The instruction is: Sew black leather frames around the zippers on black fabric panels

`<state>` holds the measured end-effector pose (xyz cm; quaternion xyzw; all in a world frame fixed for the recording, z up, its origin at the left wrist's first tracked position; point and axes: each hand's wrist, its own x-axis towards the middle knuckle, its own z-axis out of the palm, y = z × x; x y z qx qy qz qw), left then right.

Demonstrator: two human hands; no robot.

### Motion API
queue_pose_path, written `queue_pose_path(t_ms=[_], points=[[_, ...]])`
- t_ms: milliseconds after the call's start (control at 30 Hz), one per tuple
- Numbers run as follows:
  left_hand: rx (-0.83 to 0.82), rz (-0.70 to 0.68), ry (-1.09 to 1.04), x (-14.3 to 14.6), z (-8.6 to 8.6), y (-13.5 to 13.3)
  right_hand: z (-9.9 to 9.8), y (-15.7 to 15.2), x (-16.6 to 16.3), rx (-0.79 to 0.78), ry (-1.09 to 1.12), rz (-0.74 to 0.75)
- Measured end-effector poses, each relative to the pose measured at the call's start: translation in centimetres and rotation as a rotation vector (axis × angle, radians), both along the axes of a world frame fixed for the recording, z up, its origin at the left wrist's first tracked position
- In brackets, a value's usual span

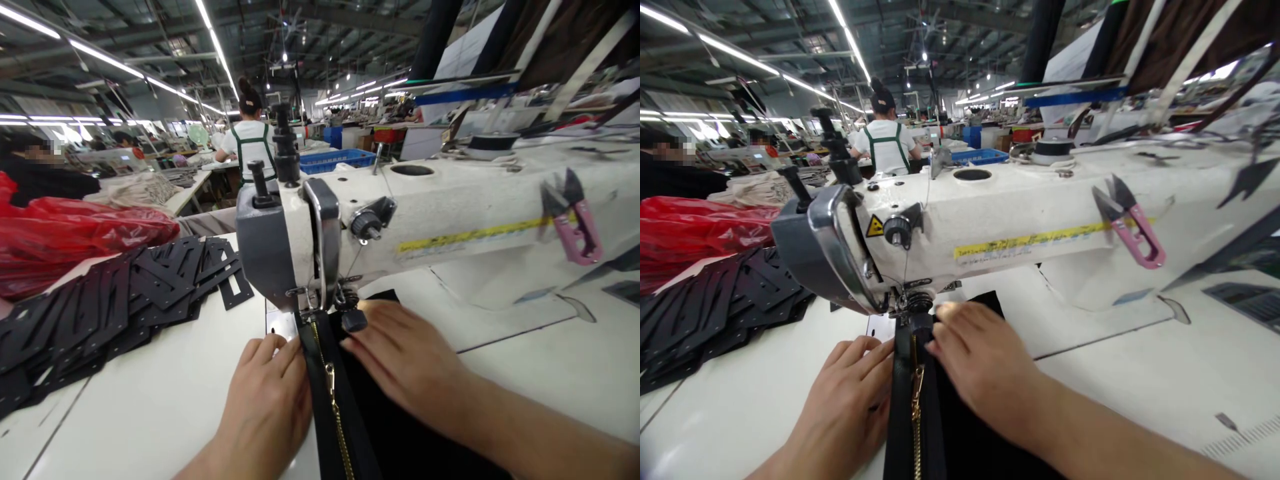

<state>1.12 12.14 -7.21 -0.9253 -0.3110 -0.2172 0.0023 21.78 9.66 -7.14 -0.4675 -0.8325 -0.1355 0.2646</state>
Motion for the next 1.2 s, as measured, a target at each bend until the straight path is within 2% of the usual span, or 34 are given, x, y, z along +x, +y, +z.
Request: queue_pose_path(t_ms=[67,200,367,600,967,1200], points=[[0.025,0.031,-0.036,0.0,-0.1,0.0,-0.6,-0.5,-1.7,-0.085,0.1,0.108],[0.138,0.081,-0.052,-0.3,-0.5,0.2,-1.9,-0.3,-2.9,-0.173,0.11,0.143],[0.21,-0.083,0.027,-0.5,-1.0,0.8,-1.8,-0.1,-2.6,-0.184,0.084,0.118],[0.261,-0.218,0.038,-0.7,-0.8,1.9,-1.6,-0.2,-2.7,-0.186,0.02,0.107],[0.229,-0.165,0.02,-0.3,-0.7,1.4,-1.6,0.0,-2.3,-0.185,0.01,0.148],[0.199,-0.118,0.04,0.0,-0.1,1.4,-0.7,0.3,-1.7,-0.218,0.177,0.259]])
